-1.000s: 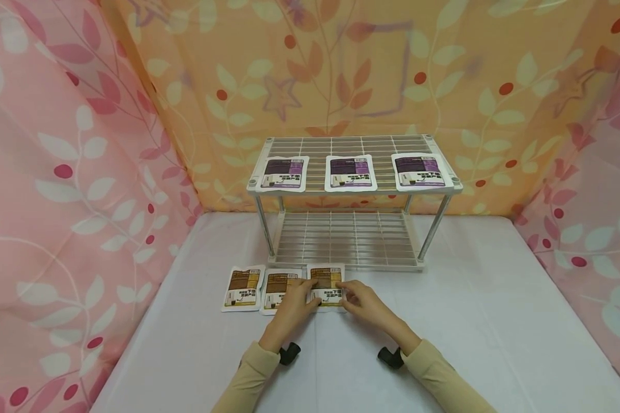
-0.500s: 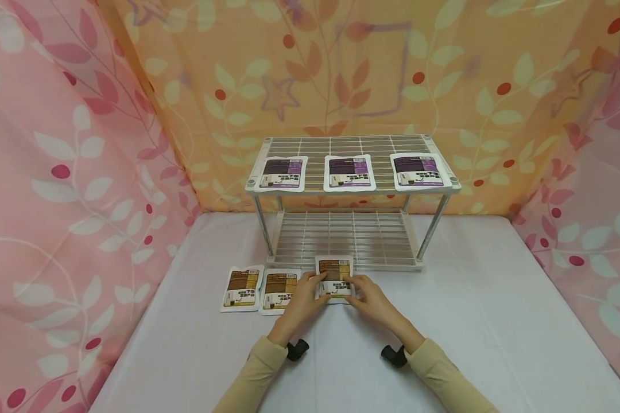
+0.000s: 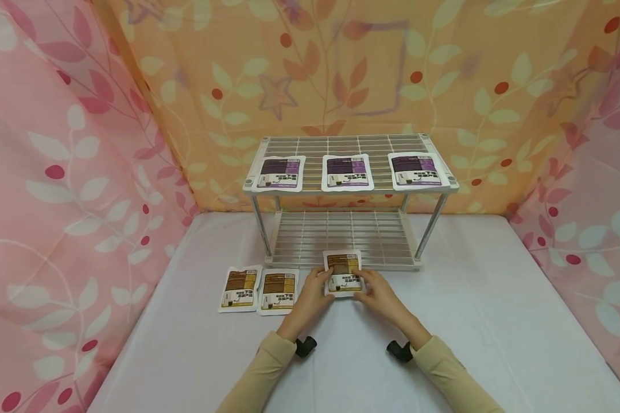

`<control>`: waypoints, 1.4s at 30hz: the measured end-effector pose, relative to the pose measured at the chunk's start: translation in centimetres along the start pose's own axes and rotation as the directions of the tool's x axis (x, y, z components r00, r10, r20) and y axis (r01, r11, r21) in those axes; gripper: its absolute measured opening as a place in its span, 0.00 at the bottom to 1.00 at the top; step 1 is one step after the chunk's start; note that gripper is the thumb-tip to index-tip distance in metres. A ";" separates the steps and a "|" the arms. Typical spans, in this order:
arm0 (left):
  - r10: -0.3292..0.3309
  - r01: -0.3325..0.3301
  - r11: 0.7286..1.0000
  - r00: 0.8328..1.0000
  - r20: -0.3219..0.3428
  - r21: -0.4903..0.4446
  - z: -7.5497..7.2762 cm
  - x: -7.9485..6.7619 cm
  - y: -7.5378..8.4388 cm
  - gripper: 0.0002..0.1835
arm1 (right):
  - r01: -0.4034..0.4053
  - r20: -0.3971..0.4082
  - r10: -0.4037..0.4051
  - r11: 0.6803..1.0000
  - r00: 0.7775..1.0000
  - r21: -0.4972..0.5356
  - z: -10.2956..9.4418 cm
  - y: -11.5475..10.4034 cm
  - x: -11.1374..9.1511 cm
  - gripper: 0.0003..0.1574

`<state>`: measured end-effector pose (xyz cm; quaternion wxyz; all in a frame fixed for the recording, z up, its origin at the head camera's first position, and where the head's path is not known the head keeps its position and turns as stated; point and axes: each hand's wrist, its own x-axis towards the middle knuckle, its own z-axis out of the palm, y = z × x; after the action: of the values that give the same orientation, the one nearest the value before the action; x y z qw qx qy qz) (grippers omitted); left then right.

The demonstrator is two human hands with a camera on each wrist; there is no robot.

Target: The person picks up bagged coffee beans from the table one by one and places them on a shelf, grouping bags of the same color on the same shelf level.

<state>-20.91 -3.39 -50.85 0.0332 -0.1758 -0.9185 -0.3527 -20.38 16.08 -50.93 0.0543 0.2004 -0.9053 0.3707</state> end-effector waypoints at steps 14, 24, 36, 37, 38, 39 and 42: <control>0.045 -0.046 0.999 0.999 -0.017 -0.020 1.2 1.7 1.5 0.30 | 0.000 -0.096 -0.010 0.994 0.995 -0.111 -1.0 1.4 0.0 0.36; 0.068 -0.066 0.997 0.997 -0.043 0.035 2.2 3.1 2.7 0.28 | -0.029 -0.130 0.010 0.989 0.992 -0.144 -2.2 2.2 0.3 0.35; 0.079 -0.077 0.993 0.997 -0.016 0.085 3.3 5.2 4.0 0.25 | -0.019 -0.173 -0.015 0.982 0.985 -0.189 -3.7 3.3 1.1 0.34; 0.080 -0.079 0.993 0.997 -0.014 0.089 3.4 5.3 4.2 0.25 | -0.018 -0.178 -0.017 0.981 0.984 -0.192 -3.8 3.4 1.2 0.34; 0.082 -0.080 0.993 0.997 -0.014 0.091 3.4 5.4 4.3 0.24 | -0.020 -0.181 -0.015 0.981 0.983 -0.194 -3.9 3.5 1.2 0.34; 0.085 -0.083 0.992 0.996 -0.016 0.091 3.5 5.6 4.4 0.23 | -0.021 -0.188 -0.016 0.981 0.982 -0.195 -4.0 3.6 1.2 0.34; 0.093 -0.090 0.992 0.995 -0.026 0.093 3.7 5.9 4.7 0.23 | -0.026 -0.205 -0.016 0.980 0.979 -0.198 -4.2 3.8 1.3 0.33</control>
<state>-24.60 4.04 -49.58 0.0711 -0.2107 -0.9240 -0.3110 -23.34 21.02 -50.00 0.1665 0.1523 -0.9279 0.2967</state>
